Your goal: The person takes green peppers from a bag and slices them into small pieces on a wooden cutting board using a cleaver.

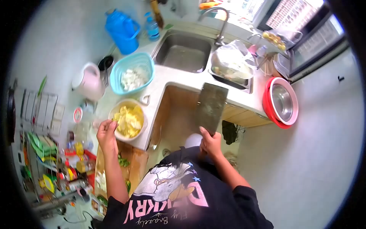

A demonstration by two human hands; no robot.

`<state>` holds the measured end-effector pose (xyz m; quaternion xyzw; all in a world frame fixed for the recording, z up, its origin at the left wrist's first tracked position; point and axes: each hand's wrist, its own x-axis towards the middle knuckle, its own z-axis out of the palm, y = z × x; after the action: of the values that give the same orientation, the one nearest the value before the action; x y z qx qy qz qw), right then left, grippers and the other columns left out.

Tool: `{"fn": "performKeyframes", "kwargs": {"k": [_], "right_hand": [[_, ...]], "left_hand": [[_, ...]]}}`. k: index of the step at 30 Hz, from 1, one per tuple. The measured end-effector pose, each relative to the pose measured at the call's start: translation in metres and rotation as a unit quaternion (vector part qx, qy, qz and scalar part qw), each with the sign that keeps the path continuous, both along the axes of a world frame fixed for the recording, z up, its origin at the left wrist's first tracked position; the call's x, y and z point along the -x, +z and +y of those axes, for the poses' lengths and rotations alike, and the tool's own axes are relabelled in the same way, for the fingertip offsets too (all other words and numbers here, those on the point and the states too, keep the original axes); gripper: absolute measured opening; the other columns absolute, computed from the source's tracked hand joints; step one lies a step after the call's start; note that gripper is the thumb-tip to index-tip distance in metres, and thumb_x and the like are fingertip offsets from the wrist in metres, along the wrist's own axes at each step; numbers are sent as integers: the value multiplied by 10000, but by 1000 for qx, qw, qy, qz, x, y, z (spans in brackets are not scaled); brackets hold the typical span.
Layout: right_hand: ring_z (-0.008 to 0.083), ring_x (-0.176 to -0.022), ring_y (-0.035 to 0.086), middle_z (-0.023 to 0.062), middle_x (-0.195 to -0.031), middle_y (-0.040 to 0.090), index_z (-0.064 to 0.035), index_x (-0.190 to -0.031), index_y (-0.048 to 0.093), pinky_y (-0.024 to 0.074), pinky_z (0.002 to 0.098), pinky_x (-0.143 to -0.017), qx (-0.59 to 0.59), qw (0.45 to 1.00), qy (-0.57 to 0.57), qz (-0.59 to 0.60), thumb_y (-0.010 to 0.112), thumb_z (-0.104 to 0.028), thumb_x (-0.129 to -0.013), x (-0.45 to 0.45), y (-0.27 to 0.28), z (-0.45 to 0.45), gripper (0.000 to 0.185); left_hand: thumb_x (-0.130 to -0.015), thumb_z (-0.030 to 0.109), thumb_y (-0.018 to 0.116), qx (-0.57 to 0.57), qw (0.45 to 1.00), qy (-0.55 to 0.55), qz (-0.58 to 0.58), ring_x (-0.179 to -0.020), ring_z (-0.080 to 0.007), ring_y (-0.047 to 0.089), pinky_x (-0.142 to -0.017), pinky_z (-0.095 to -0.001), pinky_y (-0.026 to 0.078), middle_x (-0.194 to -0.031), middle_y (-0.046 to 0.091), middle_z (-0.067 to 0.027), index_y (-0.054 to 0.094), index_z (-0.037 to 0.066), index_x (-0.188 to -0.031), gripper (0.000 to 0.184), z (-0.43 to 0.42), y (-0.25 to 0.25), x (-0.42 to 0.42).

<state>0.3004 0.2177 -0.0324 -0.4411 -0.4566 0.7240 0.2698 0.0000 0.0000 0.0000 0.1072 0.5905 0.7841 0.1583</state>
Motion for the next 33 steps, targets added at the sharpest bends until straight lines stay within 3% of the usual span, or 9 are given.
{"fn": "performKeyframes", "kwargs": {"k": [2, 6, 12, 16, 17, 20, 24, 28, 33], "right_hand": [[123, -302, 347, -15, -439, 363, -104, -623, 458, 352, 316, -322, 8, 997, -78, 21, 648, -224, -959, 2, -13, -13, 404], [132, -305, 357, 1, -443, 373, -87, -594, 454, 364, 329, -326, 33, 978, -204, 30, 650, -223, -959, -88, -10, 103, 436], [110, -305, 348, -3, -444, 399, -77, -607, 478, 361, 304, -321, 0, 964, -266, 12, 648, -226, -961, -154, 3, 194, 420], [101, -309, 348, -4, -445, 405, -62, -639, 510, 357, 294, -323, -12, 959, -284, 8, 651, -219, -958, -188, 11, 240, 383], [101, -309, 348, -4, -445, 406, -59, -644, 515, 356, 293, -323, -8, 959, -284, 8, 651, -216, -958, -195, 14, 249, 377], [107, -305, 350, -1, -447, 397, -64, -649, 480, 349, 297, -316, 4, 960, -278, -7, 640, -183, -964, -202, 19, 267, 373], [104, -309, 347, -7, -452, 398, -45, -721, 517, 352, 295, -323, 40, 962, -266, 40, 635, -165, -965, -208, 19, 293, 296], [106, -310, 340, -9, -453, 386, -31, -753, 517, 363, 296, -328, 48, 972, -213, 85, 607, -161, -976, -204, 19, 322, 273], [109, -304, 328, -11, -452, 357, -37, -806, 499, 363, 302, -319, 52, 985, -128, 101, 594, -148, -978, -182, 15, 354, 226]], "left_hand": [[-852, 4, 732, 13, 997, -65, 43, -856, -142, 661, -828, -263, 521, -935, 692, -61, 661, -13, -999, 164, 35, 11, 23], [-868, 53, 735, 66, 966, -220, 122, -821, -88, 628, -753, -228, 501, -875, 687, -32, 687, -4, -937, 102, 260, 57, -66], [-812, 121, 780, 146, 897, -342, 237, -704, -72, 611, -656, -238, 488, -765, 699, -24, 732, 11, -873, 135, 508, -5, -155], [-785, 165, 803, 183, 880, -378, 221, -740, -161, 675, -688, -306, 528, -801, 730, -75, 762, 35, -909, 185, 628, -77, -195], [-787, 188, 804, 211, 868, -390, 222, -804, -197, 684, -725, -331, 533, -840, 729, -92, 767, 43, -918, 199, 644, -86, -202], [-782, 223, 798, 374, 717, -305, 503, -968, -275, 630, -847, -397, 504, -955, 683, -109, 781, 85, -932, 205, 663, -103, -217], [-760, 228, 791, 399, 704, -304, 503, -1061, -310, 543, -932, -444, 444, -1053, 585, -92, 785, 150, -909, 168, 661, -94, -215], [-778, 228, 793, 312, 787, -241, 474, -1112, -304, 498, -942, -463, 374, -1109, 566, -55, 735, 162, -835, 106, 656, -77, -218], [-780, 236, 791, 235, 821, -212, 475, -1032, -242, 500, -887, -412, 367, -1038, 599, 1, 754, 149, -817, 102, 642, -22, -217]]}}
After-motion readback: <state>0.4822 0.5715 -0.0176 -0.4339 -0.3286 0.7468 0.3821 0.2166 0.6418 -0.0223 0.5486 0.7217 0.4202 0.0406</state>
